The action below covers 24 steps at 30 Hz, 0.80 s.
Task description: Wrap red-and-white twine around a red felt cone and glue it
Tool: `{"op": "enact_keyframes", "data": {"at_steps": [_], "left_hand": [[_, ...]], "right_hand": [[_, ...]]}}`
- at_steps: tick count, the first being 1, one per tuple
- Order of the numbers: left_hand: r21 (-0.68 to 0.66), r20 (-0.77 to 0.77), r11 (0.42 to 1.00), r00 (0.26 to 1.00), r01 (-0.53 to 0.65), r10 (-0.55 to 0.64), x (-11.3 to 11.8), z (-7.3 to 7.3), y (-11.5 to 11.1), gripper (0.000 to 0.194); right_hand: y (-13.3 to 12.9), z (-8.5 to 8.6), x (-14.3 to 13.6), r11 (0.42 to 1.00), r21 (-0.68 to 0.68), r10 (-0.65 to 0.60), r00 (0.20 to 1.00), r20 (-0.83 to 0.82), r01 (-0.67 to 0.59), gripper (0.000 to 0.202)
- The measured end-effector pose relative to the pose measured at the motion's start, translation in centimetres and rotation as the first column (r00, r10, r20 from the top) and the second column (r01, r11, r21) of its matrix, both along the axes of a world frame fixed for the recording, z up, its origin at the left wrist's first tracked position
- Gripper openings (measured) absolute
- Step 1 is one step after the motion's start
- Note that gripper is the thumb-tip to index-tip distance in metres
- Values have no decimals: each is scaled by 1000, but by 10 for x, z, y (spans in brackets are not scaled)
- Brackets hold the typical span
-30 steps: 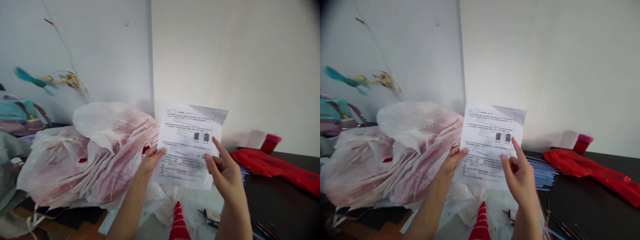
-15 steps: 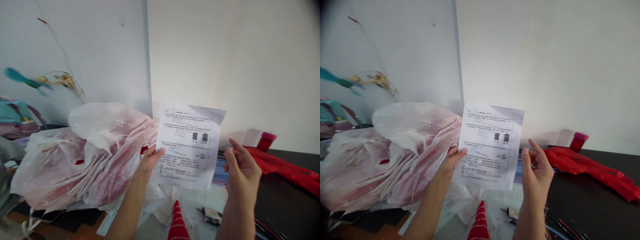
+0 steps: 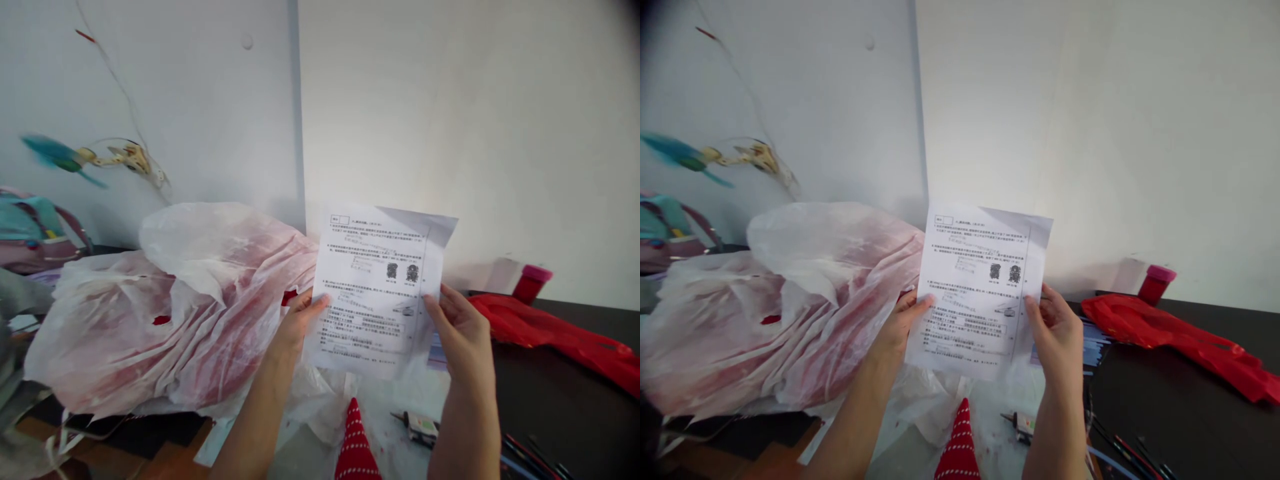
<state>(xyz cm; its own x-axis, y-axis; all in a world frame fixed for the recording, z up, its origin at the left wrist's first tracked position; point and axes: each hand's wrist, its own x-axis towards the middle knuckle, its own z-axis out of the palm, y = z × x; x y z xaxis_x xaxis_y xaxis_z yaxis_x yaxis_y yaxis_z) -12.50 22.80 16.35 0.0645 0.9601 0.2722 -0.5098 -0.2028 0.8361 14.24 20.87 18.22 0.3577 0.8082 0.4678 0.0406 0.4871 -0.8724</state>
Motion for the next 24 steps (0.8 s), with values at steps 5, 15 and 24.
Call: {"op": "enact_keyframes", "data": {"at_steps": [5, 15, 24], "left_hand": [[-10, -6, 1000, 1000, 3, -3, 0, -1, 0, 26], [-41, -10, 999, 1000, -12, 12, 2, 3, -2, 29], [-41, -24, 999, 1000, -21, 20, 1, 2, 0, 33]], "right_hand": [[-1, 2, -3, 1000, 8, -2, 999, -34, 2, 46], [0, 1, -2, 1000, 20, -22, 999, -39, 23, 46], [-12, 16, -10, 994, -31, 102, 994, -33, -103, 40]]}}
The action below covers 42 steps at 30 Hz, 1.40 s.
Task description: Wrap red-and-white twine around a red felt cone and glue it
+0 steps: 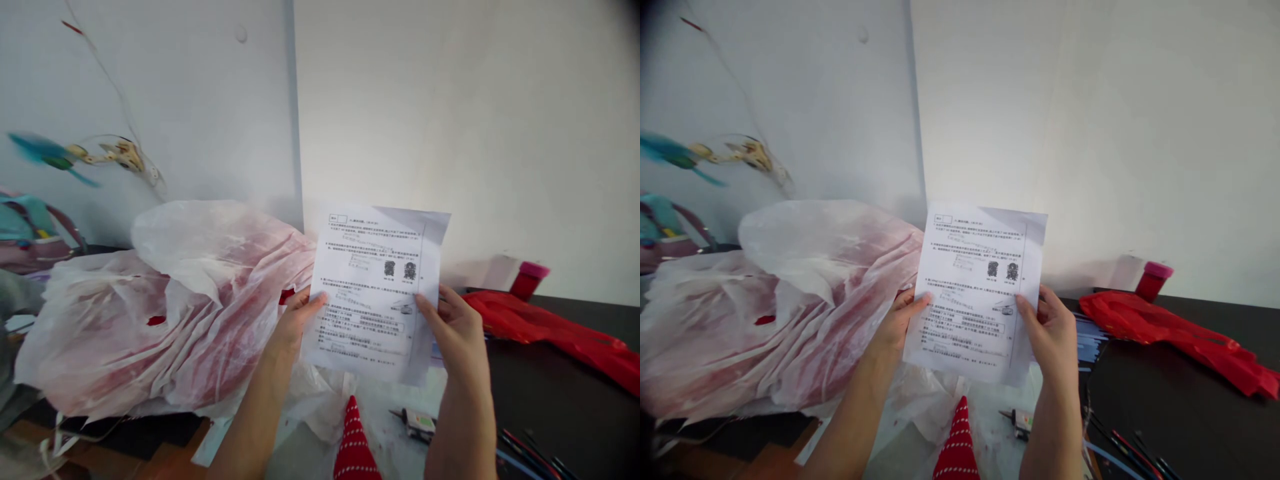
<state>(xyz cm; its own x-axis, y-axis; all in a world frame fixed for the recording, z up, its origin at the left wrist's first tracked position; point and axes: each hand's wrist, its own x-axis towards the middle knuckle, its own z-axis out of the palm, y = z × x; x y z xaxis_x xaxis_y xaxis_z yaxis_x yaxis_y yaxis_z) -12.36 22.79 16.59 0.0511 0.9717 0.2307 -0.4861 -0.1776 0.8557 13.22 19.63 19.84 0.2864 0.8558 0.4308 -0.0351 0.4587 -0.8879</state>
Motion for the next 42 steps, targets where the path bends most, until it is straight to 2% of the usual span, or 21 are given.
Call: {"op": "enact_keyframes", "data": {"at_steps": [18, 42], "left_hand": [[-2, 9, 1000, 1000, 1, -1, 1, 1, -2, 32], [11, 13, 1000, 1000, 15, -15, 0, 0, 0, 32]], "right_hand": [[-5, 4, 0, 1000, -27, 11, 998, 61, -10, 39], [-4, 3, 1, 996, -42, 80, 997, -1, -80, 45]]}}
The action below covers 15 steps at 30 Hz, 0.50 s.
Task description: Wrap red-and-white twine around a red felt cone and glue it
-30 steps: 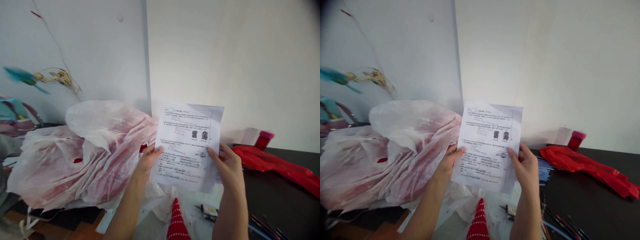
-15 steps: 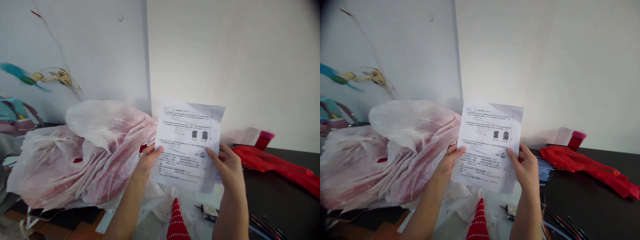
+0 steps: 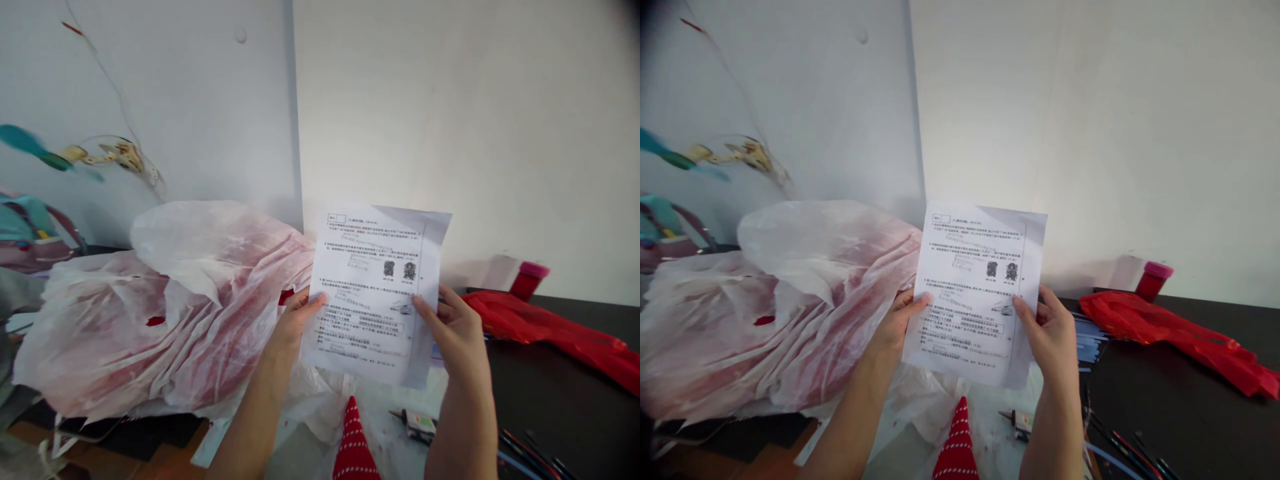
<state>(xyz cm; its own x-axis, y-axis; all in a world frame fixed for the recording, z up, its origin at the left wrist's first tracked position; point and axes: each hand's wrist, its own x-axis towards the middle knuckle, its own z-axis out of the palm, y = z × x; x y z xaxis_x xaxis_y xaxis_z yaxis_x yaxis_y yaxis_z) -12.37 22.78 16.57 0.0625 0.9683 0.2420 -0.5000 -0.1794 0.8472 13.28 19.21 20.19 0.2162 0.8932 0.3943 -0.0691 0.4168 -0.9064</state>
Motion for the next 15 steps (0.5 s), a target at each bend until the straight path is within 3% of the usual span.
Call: {"op": "enact_keyframes", "data": {"at_steps": [15], "left_hand": [[7, -6, 1000, 1000, -5, 5, 0, 2, -1, 29]], "right_hand": [[0, 0, 0, 1000, -12, 28, 999, -26, -29, 44]]}}
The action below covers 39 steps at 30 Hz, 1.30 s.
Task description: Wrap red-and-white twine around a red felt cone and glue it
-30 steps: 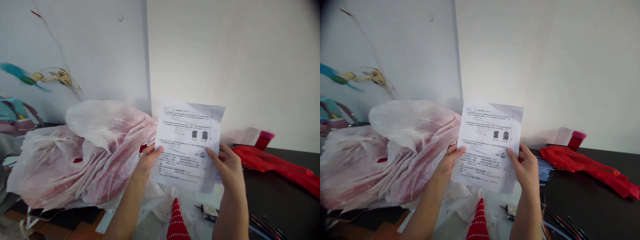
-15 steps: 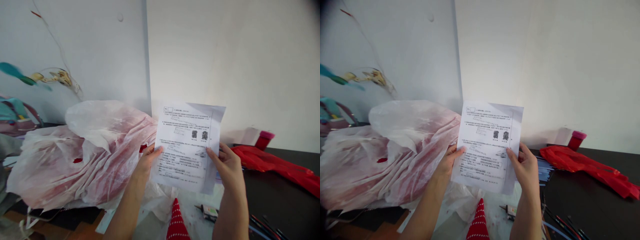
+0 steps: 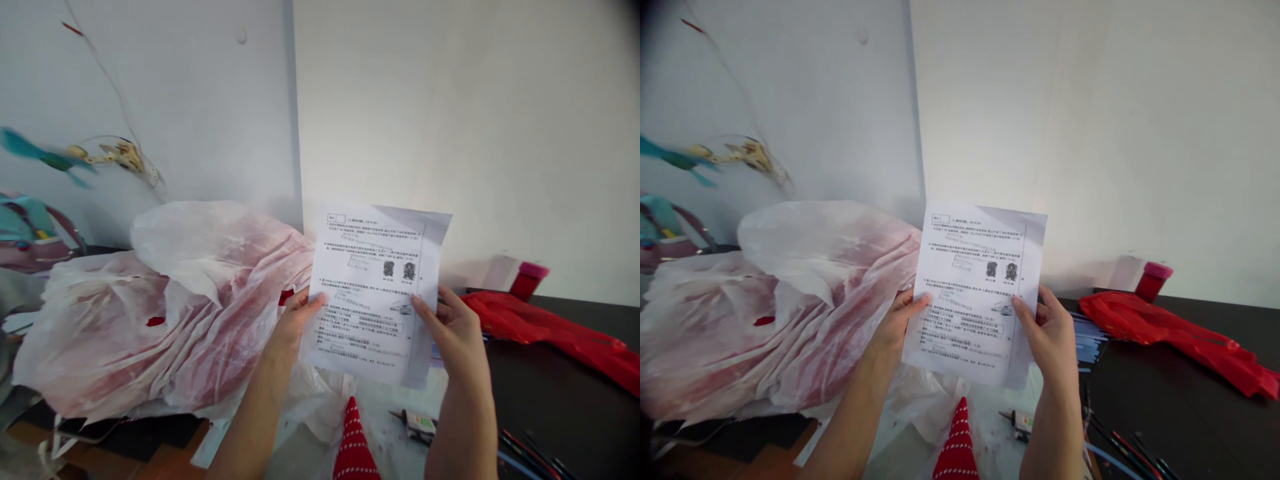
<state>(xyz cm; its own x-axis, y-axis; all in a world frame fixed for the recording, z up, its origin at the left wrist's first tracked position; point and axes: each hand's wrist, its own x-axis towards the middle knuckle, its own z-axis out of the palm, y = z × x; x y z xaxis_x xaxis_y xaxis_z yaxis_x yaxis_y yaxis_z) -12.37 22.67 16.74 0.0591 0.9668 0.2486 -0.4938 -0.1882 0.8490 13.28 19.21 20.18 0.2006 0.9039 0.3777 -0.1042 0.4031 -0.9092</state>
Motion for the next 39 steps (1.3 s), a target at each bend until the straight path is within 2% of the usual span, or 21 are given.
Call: {"op": "enact_keyframes", "data": {"at_steps": [11, 39], "left_hand": [[-6, 14, 1000, 1000, 7, -7, 1, 2, -1, 28], [-11, 6, 1000, 1000, -2, 2, -1, -1, 1, 34]], "right_hand": [[3, -3, 4, 1000, -4, 11, 999, 46, -11, 43], [3, -4, 2, 1000, -20, 8, 1000, 19, -8, 52]]}}
